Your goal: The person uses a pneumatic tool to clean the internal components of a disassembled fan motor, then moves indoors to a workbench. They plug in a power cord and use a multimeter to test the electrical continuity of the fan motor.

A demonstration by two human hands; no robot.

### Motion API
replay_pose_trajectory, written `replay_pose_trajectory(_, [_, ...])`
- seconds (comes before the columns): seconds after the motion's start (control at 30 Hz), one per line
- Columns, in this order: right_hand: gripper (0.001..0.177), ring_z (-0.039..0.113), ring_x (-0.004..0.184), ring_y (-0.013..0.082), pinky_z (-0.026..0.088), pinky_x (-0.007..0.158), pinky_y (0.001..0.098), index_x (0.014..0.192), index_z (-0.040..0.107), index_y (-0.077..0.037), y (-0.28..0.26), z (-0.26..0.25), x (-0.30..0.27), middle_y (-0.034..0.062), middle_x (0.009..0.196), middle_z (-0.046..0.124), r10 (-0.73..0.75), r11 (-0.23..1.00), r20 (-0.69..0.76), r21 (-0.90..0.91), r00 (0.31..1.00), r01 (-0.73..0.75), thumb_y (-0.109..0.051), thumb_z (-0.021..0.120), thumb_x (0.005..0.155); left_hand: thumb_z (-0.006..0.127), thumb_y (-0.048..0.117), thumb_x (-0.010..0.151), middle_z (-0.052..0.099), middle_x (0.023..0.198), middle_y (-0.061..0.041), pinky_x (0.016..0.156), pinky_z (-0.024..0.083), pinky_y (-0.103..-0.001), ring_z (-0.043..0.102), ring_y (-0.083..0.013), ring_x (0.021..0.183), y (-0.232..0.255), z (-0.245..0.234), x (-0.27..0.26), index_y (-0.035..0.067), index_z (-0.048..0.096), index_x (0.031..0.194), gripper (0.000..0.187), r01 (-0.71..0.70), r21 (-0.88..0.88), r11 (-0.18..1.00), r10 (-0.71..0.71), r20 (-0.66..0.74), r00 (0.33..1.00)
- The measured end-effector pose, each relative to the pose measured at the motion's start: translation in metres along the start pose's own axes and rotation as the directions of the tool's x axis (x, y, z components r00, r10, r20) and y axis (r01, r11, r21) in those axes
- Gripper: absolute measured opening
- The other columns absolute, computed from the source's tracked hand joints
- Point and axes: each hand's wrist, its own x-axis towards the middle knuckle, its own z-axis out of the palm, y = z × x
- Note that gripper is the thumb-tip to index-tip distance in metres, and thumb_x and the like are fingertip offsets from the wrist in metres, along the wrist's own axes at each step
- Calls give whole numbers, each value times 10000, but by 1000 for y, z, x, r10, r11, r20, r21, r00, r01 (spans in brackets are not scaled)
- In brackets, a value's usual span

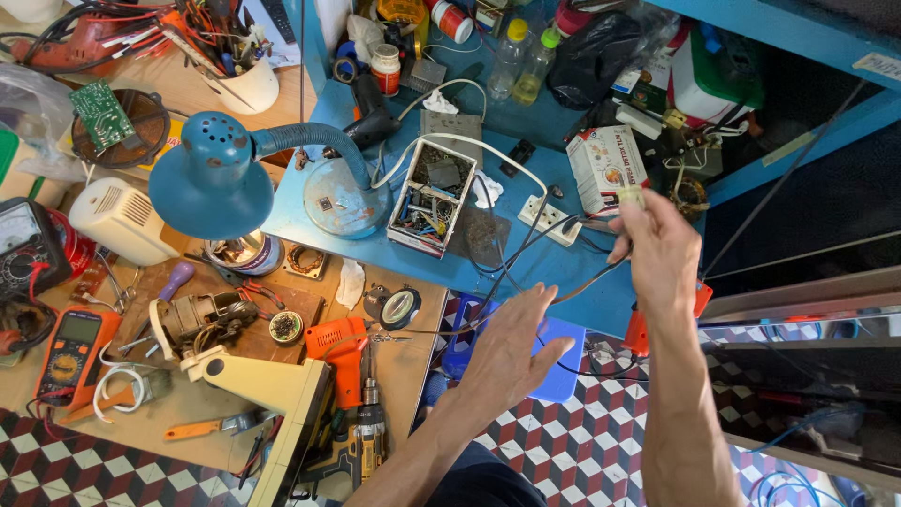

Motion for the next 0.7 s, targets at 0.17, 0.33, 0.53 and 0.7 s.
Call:
replay_pose_trajectory(0.17, [499, 697, 993, 313, 549, 842, 425, 1252, 659, -4, 28, 7, 86, 238, 1131, 705, -25, 738, 192, -659, 981, 148, -271, 786, 850, 749, 283, 930, 553, 1410, -294, 1084, 433, -490, 539, -429, 1308, -11, 3, -35, -15, 469, 1444, 657, 206, -41, 978, -202, 86, 976])
replay_pose_trajectory(0.33, [444, 673, 1067, 367, 534, 915, 477, 1179, 753, -85, 54, 32, 127, 217, 1158, 721, 133, 496, 443, -804, 887, 327, -332, 811, 815, 732, 286, 929, 626, 1315, -248, 971, 537, -447, 650, -402, 1153, -19, 10, -61, -2, 493, 1400, 602, 344, -72, 936, -332, 137, 933])
replay_pose_trajectory(0.53, [460, 732, 1009, 345, 555, 933, 452, 1189, 763, -150, 68, 51, 146, 213, 1035, 786, 412, 394, 415, -884, 811, 252, -345, 803, 775, 751, 285, 917, 632, 1299, -238, 868, 579, -450, 690, -394, 1070, -28, 12, -74, 11, 499, 1381, 595, 385, -106, 917, -375, 105, 921])
replay_pose_trajectory(0.7, [461, 713, 1046, 350, 545, 941, 449, 1160, 779, -87, 81, 51, 138, 209, 1076, 756, 277, 444, 455, -842, 846, 307, -313, 817, 760, 763, 293, 907, 639, 1297, -232, 859, 587, -440, 699, -382, 1054, -36, 12, -77, 10, 507, 1371, 601, 393, -142, 909, -386, 76, 920])
